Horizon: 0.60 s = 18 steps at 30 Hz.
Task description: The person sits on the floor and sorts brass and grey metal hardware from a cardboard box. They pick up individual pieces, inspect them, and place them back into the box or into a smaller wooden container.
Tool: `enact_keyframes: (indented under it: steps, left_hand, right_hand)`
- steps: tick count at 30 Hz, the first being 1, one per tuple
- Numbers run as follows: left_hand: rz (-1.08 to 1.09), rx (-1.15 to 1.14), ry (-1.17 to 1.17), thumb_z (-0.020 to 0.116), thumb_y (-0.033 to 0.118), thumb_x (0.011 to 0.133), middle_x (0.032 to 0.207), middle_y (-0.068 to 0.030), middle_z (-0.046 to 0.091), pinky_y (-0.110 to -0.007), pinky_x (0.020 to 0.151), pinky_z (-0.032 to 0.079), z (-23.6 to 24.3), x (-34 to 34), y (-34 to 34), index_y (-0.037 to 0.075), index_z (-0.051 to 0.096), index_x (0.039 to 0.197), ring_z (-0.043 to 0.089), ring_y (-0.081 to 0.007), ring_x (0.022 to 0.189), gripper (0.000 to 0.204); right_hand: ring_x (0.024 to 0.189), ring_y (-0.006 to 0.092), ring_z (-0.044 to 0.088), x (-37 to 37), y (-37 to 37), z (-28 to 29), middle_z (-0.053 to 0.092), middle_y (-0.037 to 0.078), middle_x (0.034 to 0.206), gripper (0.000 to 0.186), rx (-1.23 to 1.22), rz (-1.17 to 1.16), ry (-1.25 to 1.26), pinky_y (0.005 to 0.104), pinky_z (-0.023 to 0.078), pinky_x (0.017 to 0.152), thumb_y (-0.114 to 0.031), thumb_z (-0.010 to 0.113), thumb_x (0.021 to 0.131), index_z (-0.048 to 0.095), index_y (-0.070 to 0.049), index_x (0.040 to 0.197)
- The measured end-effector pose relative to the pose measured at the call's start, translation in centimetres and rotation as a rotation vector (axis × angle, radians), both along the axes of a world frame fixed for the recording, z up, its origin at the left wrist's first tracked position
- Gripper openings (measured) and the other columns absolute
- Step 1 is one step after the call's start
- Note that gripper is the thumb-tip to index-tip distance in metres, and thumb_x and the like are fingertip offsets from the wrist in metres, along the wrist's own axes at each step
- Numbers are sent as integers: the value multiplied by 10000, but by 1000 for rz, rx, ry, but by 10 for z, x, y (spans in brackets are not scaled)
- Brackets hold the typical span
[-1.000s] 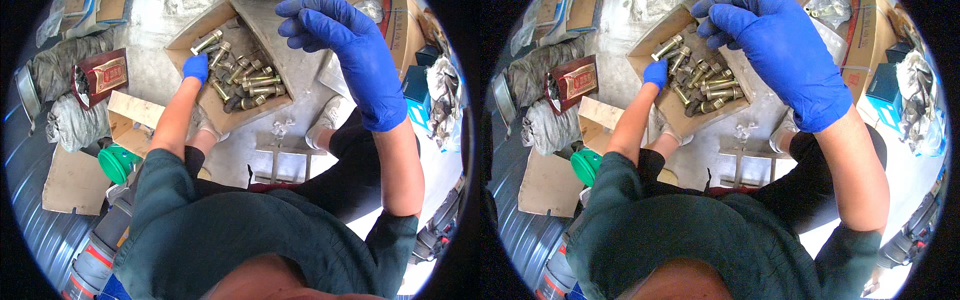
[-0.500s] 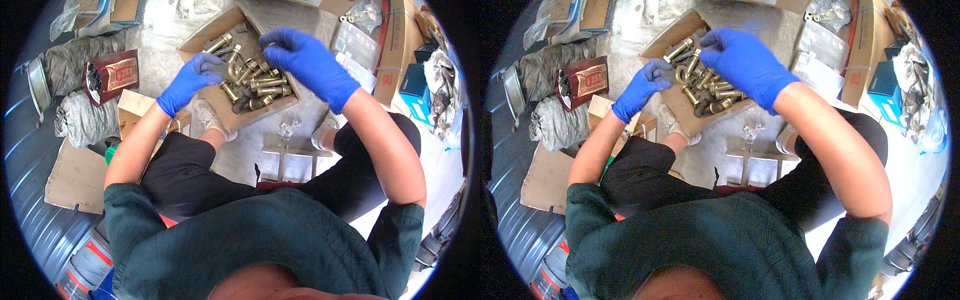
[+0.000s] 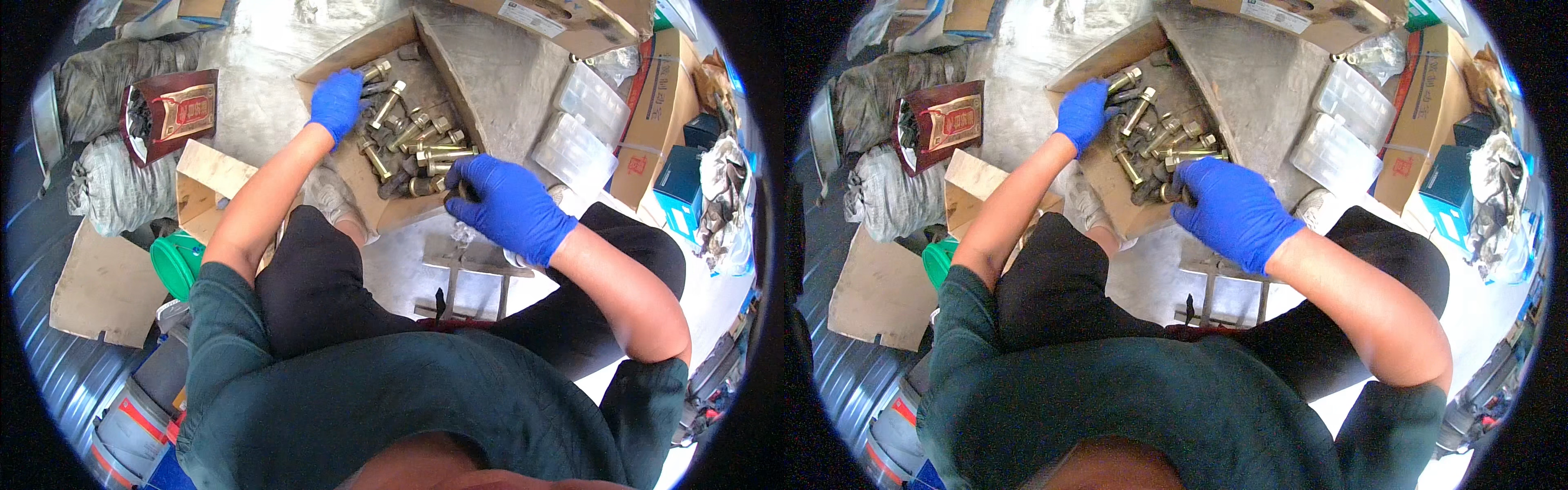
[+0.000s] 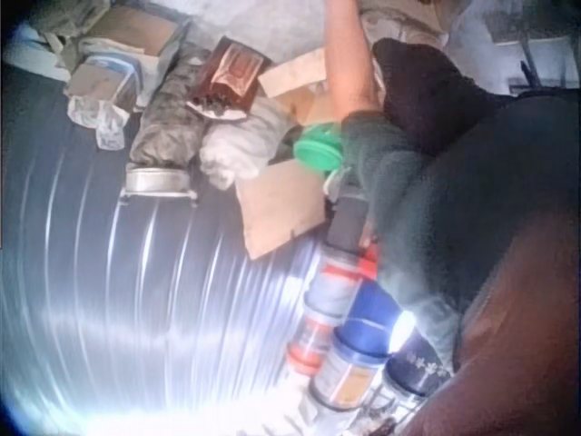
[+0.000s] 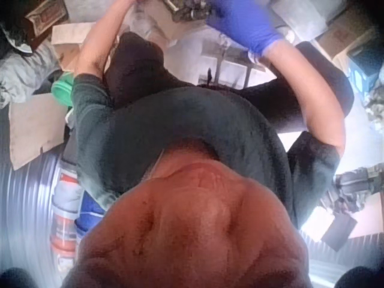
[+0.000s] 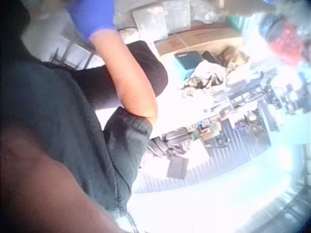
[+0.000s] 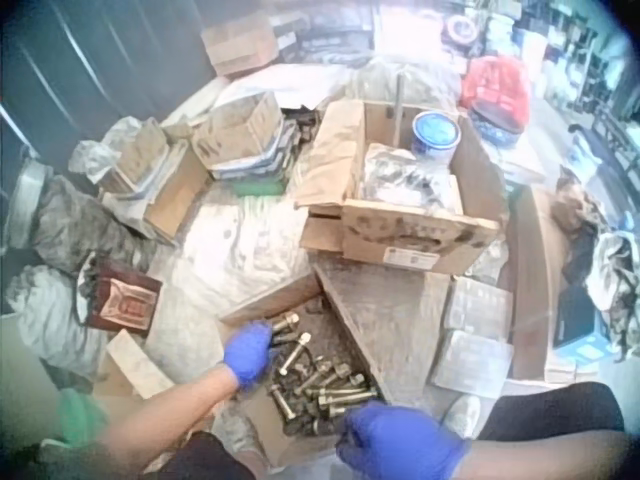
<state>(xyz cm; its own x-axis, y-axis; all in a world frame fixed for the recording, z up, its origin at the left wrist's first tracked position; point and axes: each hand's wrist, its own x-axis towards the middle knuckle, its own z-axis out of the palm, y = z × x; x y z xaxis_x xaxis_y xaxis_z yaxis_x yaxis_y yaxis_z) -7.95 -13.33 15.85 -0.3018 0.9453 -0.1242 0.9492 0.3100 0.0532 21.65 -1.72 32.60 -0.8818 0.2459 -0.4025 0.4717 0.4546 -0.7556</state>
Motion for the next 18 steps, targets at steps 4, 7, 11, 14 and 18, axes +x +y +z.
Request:
enact_keyframes:
  steps: [4, 7, 11, 14, 18]
  left_hand:
    - [-56, -141, 124, 693, 226, 833, 915, -202, 680, -491, 761, 549, -48, -29, 12, 66, 657, 998, 680, -385, 885, 233]
    - [62, -161, 15, 676, 258, 840, 944, -212, 691, -502, 783, 546, -61, -30, 23, 48, 661, 1012, 683, -390, 906, 272]
    - [217, -227, -282, 667, 369, 849, 988, -245, 690, -504, 827, 536, -67, -9, 10, 16, 648, 1015, 675, -420, 930, 391]
    - [313, -200, -423, 721, 360, 813, 1041, -250, 686, -492, 846, 535, -55, 22, 8, 9, 628, 1062, 671, -421, 959, 441]
    - [400, -236, -463, 726, 411, 813, 1087, -292, 659, -516, 872, 517, -62, 29, 15, 0, 538, 1168, 650, -454, 1003, 575]
  right_hand:
    - [858, 383, 661, 0, -4, 3, 651, 193, 923, 267, -16, 16, 58, 446, 528, 752, -207, 725, 837, 643, -71, 1051]
    - [855, 392, 657, 0, -4, 2, 654, 193, 928, 271, 12, 22, 81, 469, 527, 746, -215, 711, 826, 645, -76, 1050]
    - [832, 369, 659, 0, -5, 6, 639, 173, 928, 255, 47, 35, 92, 420, 528, 726, -175, 735, 826, 641, -85, 1046]
    - [831, 368, 661, -2, -3, 9, 641, 164, 930, 247, 17, 32, 73, 420, 531, 717, -173, 732, 827, 642, -90, 1041]
    - [818, 402, 652, -3, -10, 12, 648, 190, 904, 240, -42, -5, 117, 488, 524, 726, -204, 700, 825, 634, -86, 1023]
